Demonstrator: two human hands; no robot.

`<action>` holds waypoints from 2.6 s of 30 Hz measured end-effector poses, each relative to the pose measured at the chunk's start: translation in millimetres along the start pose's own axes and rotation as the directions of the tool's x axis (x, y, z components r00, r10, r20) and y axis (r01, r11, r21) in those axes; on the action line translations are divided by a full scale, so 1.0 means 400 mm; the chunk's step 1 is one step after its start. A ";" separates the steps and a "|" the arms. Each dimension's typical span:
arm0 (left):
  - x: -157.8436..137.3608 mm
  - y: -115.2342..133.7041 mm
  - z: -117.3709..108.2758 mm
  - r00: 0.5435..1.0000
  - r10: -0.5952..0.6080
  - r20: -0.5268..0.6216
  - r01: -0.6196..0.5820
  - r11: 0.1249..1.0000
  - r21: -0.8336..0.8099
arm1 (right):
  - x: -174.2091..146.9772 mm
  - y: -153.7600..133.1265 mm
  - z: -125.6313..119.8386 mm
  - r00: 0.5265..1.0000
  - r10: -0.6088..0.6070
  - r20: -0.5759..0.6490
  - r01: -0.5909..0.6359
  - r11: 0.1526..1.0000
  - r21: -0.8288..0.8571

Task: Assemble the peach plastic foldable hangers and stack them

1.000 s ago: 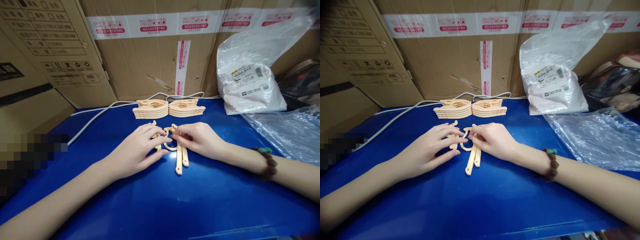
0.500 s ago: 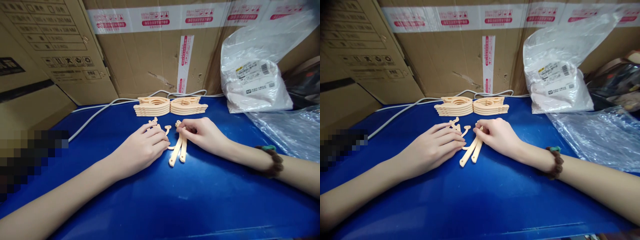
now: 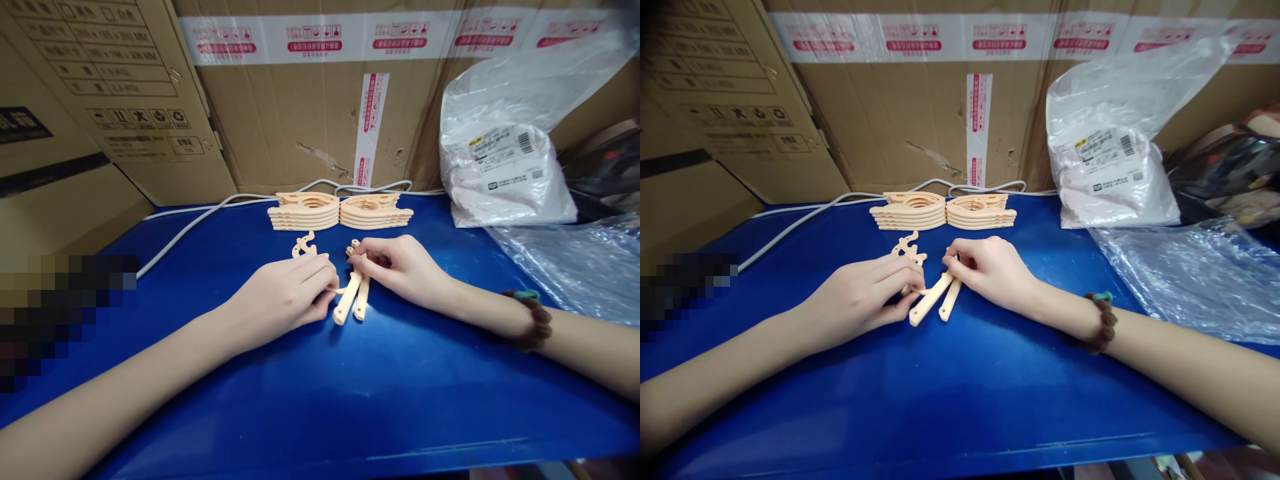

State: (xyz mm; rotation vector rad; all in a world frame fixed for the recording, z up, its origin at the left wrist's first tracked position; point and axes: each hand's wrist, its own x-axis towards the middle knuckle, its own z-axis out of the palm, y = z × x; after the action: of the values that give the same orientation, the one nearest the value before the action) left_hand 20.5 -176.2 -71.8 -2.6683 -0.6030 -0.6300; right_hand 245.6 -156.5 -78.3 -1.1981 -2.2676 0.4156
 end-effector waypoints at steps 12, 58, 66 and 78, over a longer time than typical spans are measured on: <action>-0.004 -0.009 -0.019 0.994 -0.106 -0.004 0.105 0.993 -0.046 | -0.006 -0.005 -0.004 0.996 -0.054 0.065 0.057 0.997 -0.056; -0.006 -0.007 -0.021 0.972 0.005 0.234 0.047 0.975 -0.218 | 0.015 -0.003 0.012 0.943 0.328 -0.062 -0.166 0.620 0.767; 0.002 -0.010 -0.037 0.982 0.000 0.191 0.044 0.974 -0.223 | 0.013 -0.002 0.007 0.957 0.282 -0.069 -0.142 0.663 0.735; -0.006 -0.016 -0.038 0.979 -0.096 0.179 0.128 0.976 -0.174 | 0.011 0.010 0.010 0.933 0.322 -0.159 -0.085 0.629 0.773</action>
State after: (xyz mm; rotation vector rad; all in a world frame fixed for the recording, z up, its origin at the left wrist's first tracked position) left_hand 10.2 -177.7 -58.7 -2.8992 -0.7824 -0.5141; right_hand 244.1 -150.9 -82.1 -0.9624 -1.4260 1.0857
